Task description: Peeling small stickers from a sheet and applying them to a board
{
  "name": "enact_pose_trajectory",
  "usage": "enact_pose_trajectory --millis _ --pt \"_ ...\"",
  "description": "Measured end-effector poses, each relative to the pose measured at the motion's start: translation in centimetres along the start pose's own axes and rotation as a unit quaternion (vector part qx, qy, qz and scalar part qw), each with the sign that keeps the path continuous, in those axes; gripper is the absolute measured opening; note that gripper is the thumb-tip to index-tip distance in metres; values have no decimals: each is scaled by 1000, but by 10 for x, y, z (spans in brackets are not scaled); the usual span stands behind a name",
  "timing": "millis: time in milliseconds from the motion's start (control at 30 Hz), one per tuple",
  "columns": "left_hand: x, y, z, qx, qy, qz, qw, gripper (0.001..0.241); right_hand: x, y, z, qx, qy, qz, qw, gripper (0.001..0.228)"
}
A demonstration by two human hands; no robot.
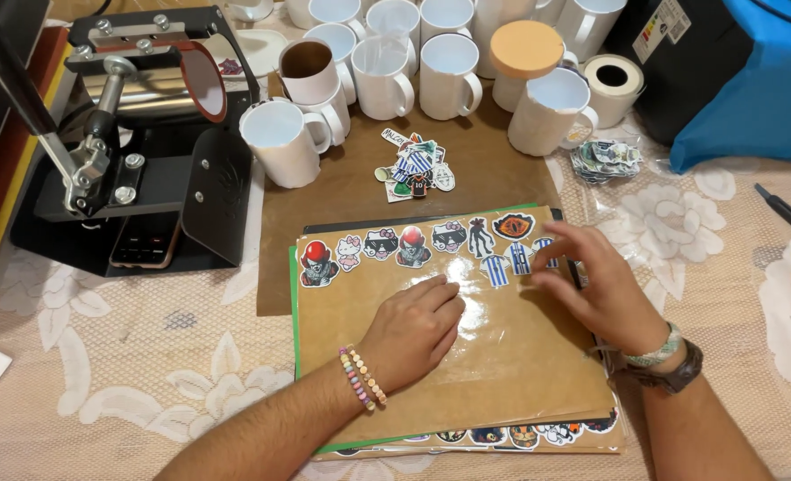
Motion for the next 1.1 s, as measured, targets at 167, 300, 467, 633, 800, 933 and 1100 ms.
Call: enact_pose_trajectory --millis 167,300,467,633,800,933,1100 --pt "-2 3 5 11 -7 -10 1000 18 0 -5 -18 35 -88 15 995 68" --pt "-3 6 6 18 -9 -20 1000 17 0 -10 -24 35 -96 75 992 66" --pt "-3 7 7 20 -20 -15 999 17 3 -11 -35 71 -107 87 988 47" --pt "-1 4 0 12 -22 -13 1000 23 7 1 -48 78 -107 29 991 28" --pt "-1 6 1 7 -20 -20 1000 21 10 28 -8 -123 114 -105 980 38" --pt "-6 9 20 39 23 -8 999 18 15 22 -9 -282 134 -177 933 37" --pt "-6 21 76 113 176 -46 977 18 20 -17 -62 -604 -45 -247 756 60"
Point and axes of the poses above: each hand's wrist, its own x-axis away from the middle knuckle, its own z-axis out of the back of the hand, y = z × x, the point moved 9 cm from there along -x, towards the middle knuckle, and after that the axes turned 3 degrees about z, right-handed, at the moved point
